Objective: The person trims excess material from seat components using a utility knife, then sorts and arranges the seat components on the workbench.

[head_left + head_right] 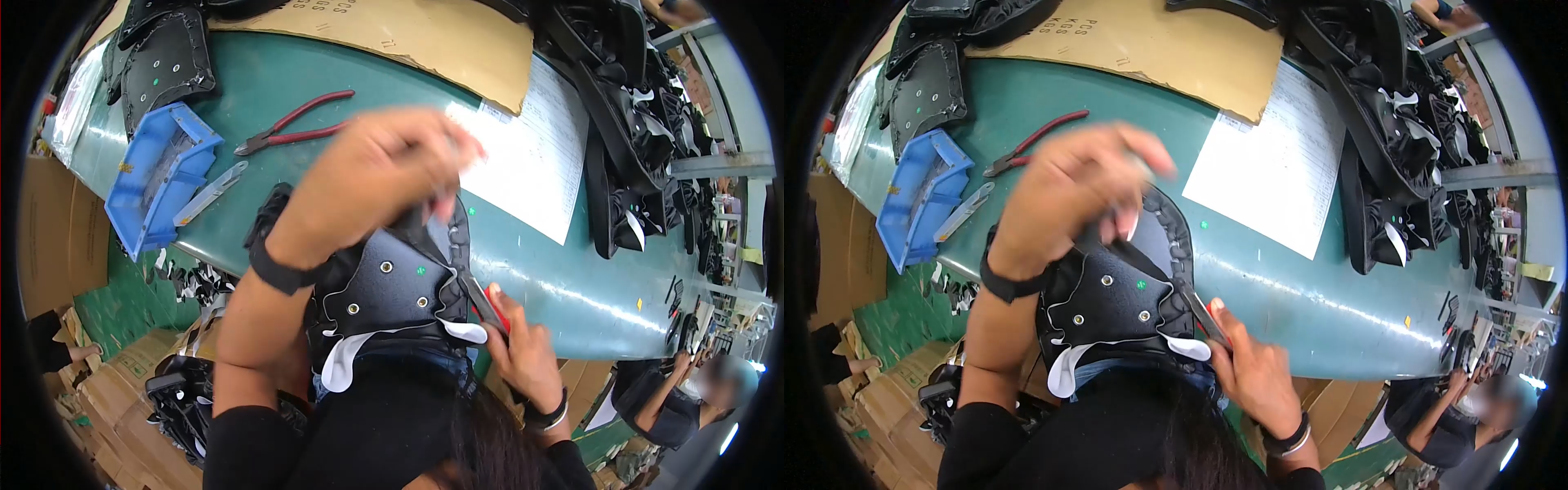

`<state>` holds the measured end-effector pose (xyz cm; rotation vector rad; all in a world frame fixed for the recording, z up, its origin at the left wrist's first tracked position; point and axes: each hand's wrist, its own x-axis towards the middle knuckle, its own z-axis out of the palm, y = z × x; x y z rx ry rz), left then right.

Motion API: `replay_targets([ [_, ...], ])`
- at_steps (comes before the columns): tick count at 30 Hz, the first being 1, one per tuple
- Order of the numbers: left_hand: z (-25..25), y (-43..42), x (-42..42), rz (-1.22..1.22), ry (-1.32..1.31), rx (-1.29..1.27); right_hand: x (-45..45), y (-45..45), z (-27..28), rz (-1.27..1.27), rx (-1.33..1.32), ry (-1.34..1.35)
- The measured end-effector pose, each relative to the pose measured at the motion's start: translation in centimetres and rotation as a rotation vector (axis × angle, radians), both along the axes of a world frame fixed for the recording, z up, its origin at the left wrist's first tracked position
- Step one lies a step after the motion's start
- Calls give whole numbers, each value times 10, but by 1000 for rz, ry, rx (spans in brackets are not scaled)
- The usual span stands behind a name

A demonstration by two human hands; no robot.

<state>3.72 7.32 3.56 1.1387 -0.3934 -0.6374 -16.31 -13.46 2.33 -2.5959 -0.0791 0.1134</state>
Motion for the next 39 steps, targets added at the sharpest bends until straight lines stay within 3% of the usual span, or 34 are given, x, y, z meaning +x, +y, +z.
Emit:
replay_targets([
  [1,-4,-4,-7,-135,-275,319,7,-4,6,19,-41,76],
  [2,-13,-6,-17,-124,-824,500,14,-8,11,38,-77,156],
  [4,-10,-6,-45,-219,-1190,940,25,-13,15,66,-86,162],
  [5,-14,-9,-45,-215,-1194,944,30,-15,17,83,-68,189],
  [8,-32,-19,-38,-234,-1136,787,25,-18,8,87,3,181],
  [10,-33,-18,-29,-9,-804,458,7,-17,5,48,96,251],
  [12,-26,-5,-20,98,-469,161,-13,-15,11,37,27,249],
  [14,-31,2,-16,113,-142,-270,-26,-20,15,153,-48,102],
  [15,-26,-3,-23,11,27,-328,-23,-17,19,141,-118,64],
  [16,-15,-7,-29,-110,132,-183,-21,-19,18,133,-120,68],
  [18,-10,-15,-34,-275,-384,392,-8,-29,13,105,-95,149],
  [19,-13,-17,-41,-141,-917,613,-1,-31,18,98,-101,193],
  [20,-9,-18,-46,-244,-1078,843,6,-31,22,99,-99,193],
  [22,-20,-21,-56,-247,-1380,848,16,-33,28,152,-207,180],
  [24,-30,-26,-52,-205,-1330,758,17,-32,26,150,-195,171],
  [26,-33,-29,-42,-254,-874,585,6,-26,20,143,-228,182],
  [28,-34,-27,-39,-177,-769,498,-11,-17,15,81,-194,179],
  [30,-17,-16,-26,-133,103,317,-25,-3,15,20,-166,162],
  [34,-27,-15,-26,-21,264,-14,-30,17,17,-143,-108,163],
  [36,-19,-21,-26,-21,157,67,-20,12,11,-128,-169,80],
  [38,-16,-24,-27,-23,-200,147,-4,2,9,-121,-202,73],
  [39,-12,-26,-28,-21,-208,156,5,-3,8,-101,-235,73],
])
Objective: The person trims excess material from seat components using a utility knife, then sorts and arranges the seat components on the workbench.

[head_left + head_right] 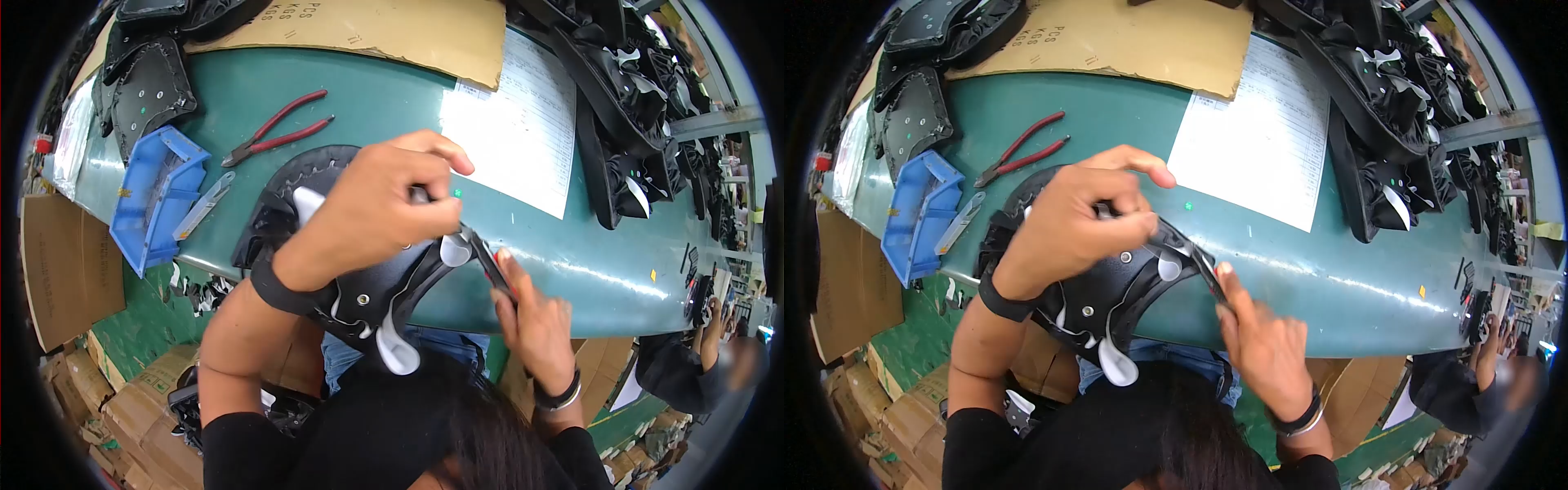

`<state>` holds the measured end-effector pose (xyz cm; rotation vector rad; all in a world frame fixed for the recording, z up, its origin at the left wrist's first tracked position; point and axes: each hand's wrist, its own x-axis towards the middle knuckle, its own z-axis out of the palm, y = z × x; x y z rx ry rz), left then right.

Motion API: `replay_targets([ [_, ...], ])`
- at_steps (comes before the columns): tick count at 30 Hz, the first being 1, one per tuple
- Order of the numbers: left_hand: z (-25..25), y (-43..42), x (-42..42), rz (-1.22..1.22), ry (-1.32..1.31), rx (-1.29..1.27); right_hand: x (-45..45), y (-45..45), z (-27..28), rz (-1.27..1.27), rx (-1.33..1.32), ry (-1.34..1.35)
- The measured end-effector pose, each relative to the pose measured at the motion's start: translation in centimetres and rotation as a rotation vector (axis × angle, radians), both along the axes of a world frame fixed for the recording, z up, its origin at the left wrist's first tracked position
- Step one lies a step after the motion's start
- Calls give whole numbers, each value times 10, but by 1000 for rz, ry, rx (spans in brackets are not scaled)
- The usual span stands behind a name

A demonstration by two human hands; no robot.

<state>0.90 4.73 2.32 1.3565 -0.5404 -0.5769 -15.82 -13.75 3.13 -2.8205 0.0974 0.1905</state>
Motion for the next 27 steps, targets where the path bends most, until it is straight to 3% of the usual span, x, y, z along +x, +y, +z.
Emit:
replay_targets([
  [3,11,-11,-8,-79,-964,766,17,-11,-2,45,19,-64],
  [4,11,-11,-12,-146,-1005,849,20,-11,2,28,29,-14],
  [9,-12,-16,-12,-225,-1191,848,21,-15,-5,-81,360,49],
  [12,-29,-20,-11,-77,-1218,538,18,-12,-7,-177,499,142],
  [13,-35,-22,-7,-76,-1218,539,18,-11,-6,-203,520,159],
  [14,-40,-23,-3,-73,-1037,424,20,-8,-1,-204,519,160],
  [16,-38,-22,1,-58,-789,304,24,0,11,-464,694,387],
  [17,-39,-23,2,-63,-785,306,22,3,4,-468,698,390],
  [19,-42,-28,3,-23,-721,268,17,6,-18,-285,547,115],
  [21,-41,-29,8,27,-768,250,7,12,-25,-315,608,119],
  [23,-23,-26,8,86,-83,277,10,17,-24,-335,666,121],
  [27,-27,-25,8,-83,78,-4,25,24,-10,-439,835,315],
])
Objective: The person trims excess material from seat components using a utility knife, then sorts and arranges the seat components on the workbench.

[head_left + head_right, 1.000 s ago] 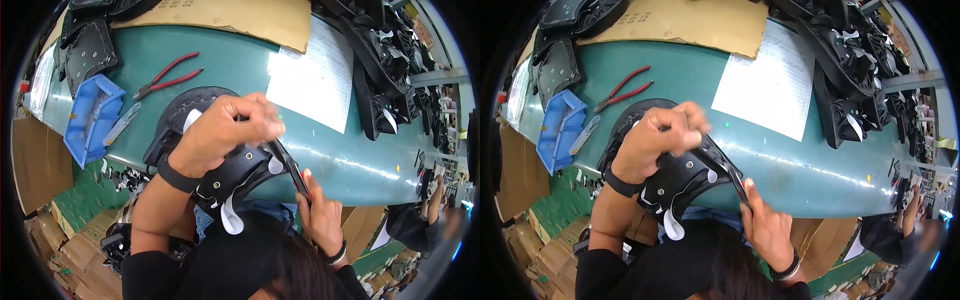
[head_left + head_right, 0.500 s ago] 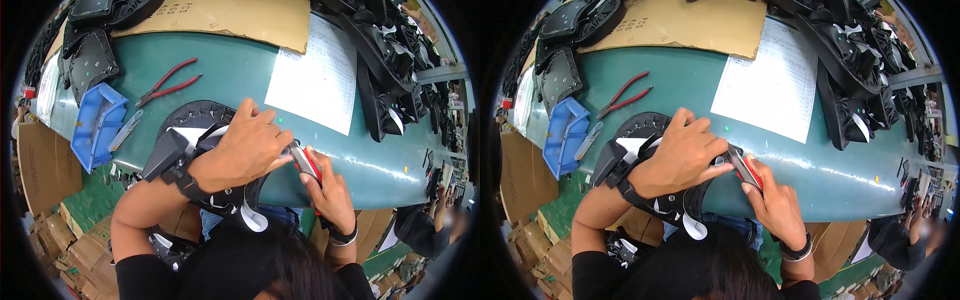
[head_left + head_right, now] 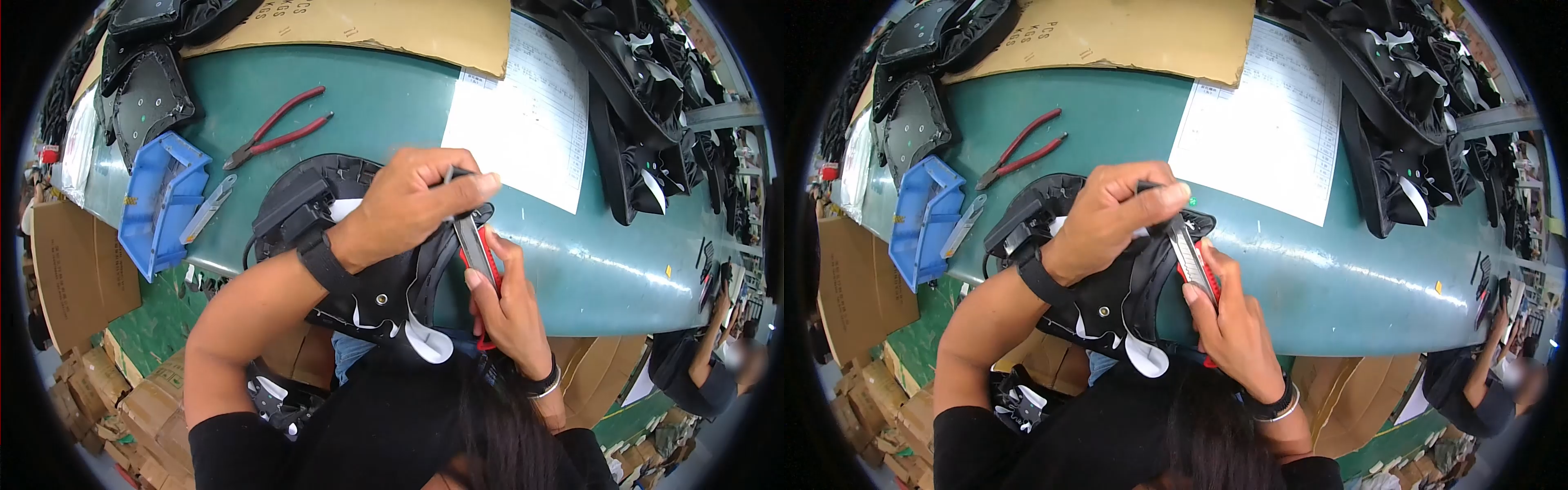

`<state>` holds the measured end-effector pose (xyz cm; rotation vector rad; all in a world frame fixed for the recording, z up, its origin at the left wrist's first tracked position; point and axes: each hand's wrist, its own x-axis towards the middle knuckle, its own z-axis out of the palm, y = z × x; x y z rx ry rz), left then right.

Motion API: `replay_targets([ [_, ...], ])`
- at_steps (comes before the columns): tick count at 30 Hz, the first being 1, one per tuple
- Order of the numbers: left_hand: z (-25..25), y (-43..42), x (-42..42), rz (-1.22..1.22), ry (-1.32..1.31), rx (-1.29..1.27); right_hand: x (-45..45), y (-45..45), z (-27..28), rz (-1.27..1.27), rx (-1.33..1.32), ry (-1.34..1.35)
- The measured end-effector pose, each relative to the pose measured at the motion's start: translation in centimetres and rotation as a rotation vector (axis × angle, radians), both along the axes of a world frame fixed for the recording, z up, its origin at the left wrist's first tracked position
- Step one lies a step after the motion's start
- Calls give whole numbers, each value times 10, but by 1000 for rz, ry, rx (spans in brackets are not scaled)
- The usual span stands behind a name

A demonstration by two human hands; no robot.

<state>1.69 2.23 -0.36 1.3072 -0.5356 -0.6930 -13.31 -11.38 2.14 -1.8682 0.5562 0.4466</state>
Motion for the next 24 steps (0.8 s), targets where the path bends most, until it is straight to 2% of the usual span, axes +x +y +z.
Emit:
replay_targets([
  [2,8,4,8,-21,-35,-36,-3,0,-4,67,-55,-38],
  [4,14,10,22,144,97,-161,-15,-1,2,132,-29,-33],
  [6,14,4,26,353,173,-488,-24,-4,3,198,6,-30],
  [7,22,8,26,460,340,-571,-29,-8,1,309,37,-30],
  [8,22,27,36,173,368,-710,-33,-11,1,420,66,-29],
  [10,34,35,39,-148,253,-301,-23,-15,5,413,38,-22],
  [11,49,31,26,-118,-3,249,-19,-20,5,485,-79,-134],
  [12,31,34,25,-86,-671,225,-15,-23,5,553,-194,-246],
  [13,40,43,15,-158,-902,516,-9,-25,12,593,-299,-226],
  [14,48,52,2,-233,-1122,811,-7,-27,15,593,-297,-226],
  [16,32,59,-11,-425,-1210,716,-1,-28,20,688,-375,-218],
  [18,16,59,-13,-432,-1152,658,-6,-24,19,698,-407,-214],
  [20,-1,59,-1,-362,-857,220,-22,-17,6,609,-380,-281],
  [21,-3,58,0,-261,-747,167,-28,-12,3,607,-381,-275],
  [23,1,60,4,-171,-550,110,-41,-3,2,579,-462,-561],
  [24,2,61,7,-145,-480,81,-51,-2,9,584,-463,-560],
])
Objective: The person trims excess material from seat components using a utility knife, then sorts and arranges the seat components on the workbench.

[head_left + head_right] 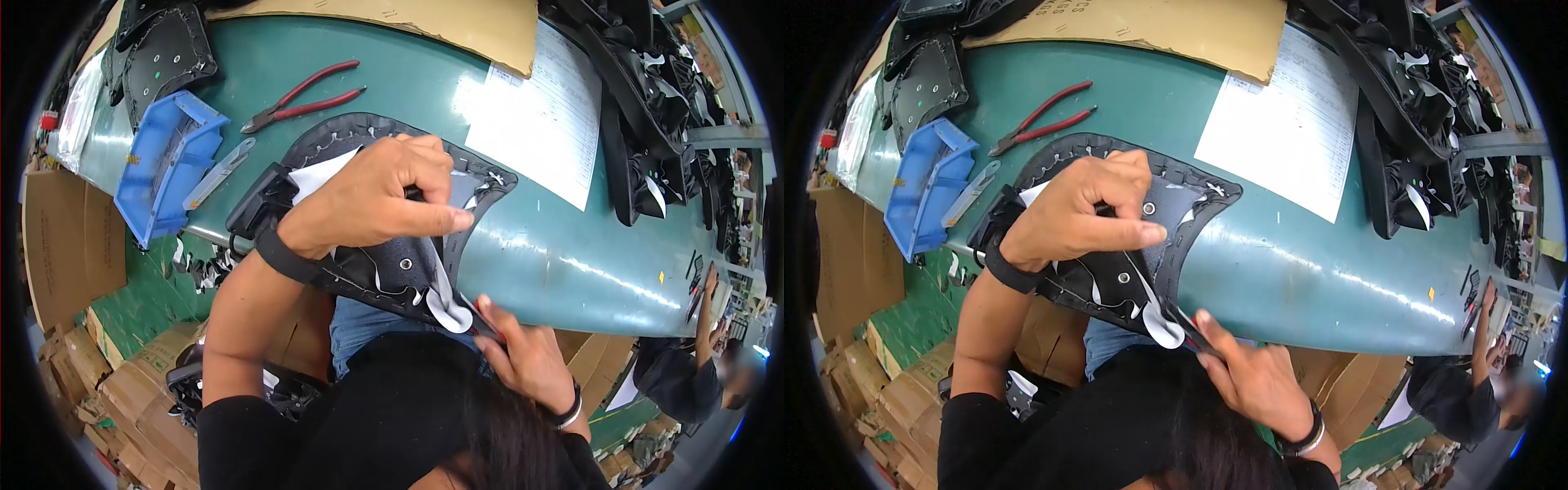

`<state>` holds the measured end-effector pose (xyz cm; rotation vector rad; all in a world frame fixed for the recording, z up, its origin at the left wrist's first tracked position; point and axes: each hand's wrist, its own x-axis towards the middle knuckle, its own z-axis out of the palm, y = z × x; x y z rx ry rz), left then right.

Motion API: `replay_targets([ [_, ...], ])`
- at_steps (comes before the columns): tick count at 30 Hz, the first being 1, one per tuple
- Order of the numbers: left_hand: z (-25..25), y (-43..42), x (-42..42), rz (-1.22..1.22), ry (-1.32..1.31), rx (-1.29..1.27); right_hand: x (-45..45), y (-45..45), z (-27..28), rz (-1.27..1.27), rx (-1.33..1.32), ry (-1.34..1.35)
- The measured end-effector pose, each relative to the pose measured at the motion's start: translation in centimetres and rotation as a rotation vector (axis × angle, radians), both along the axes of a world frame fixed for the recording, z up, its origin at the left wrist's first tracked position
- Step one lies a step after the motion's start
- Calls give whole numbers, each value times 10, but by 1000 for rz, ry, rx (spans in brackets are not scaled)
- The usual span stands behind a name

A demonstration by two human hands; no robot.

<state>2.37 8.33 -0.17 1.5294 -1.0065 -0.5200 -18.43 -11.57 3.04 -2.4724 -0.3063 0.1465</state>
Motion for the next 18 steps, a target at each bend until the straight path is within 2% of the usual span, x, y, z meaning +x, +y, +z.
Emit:
replay_targets([
  [2,1,2,-1,45,6,-29,-19,0,20,-43,-183,393],
  [4,-1,0,-4,317,-434,77,-19,2,21,-76,-187,388],
  [5,-1,-1,-1,354,-636,106,-11,-3,16,-46,-260,190],
  [6,-5,1,2,358,-641,105,-3,-6,13,-13,-326,-10],
  [7,-12,7,4,376,-788,207,1,-8,16,-65,-363,146],
  [8,-14,13,6,392,-937,311,11,-13,21,-62,-363,137],
  [10,10,31,-8,313,-964,728,34,-27,29,-12,-523,158],
  [12,30,53,-21,131,-863,809,58,-40,33,42,-489,178],
  [14,41,58,-16,-26,-647,791,70,-49,31,100,-451,205],
  [16,44,47,-5,-18,-642,697,75,-55,25,146,-357,167],
  [18,25,28,9,-93,-619,93,70,-47,25,124,-415,172],
])
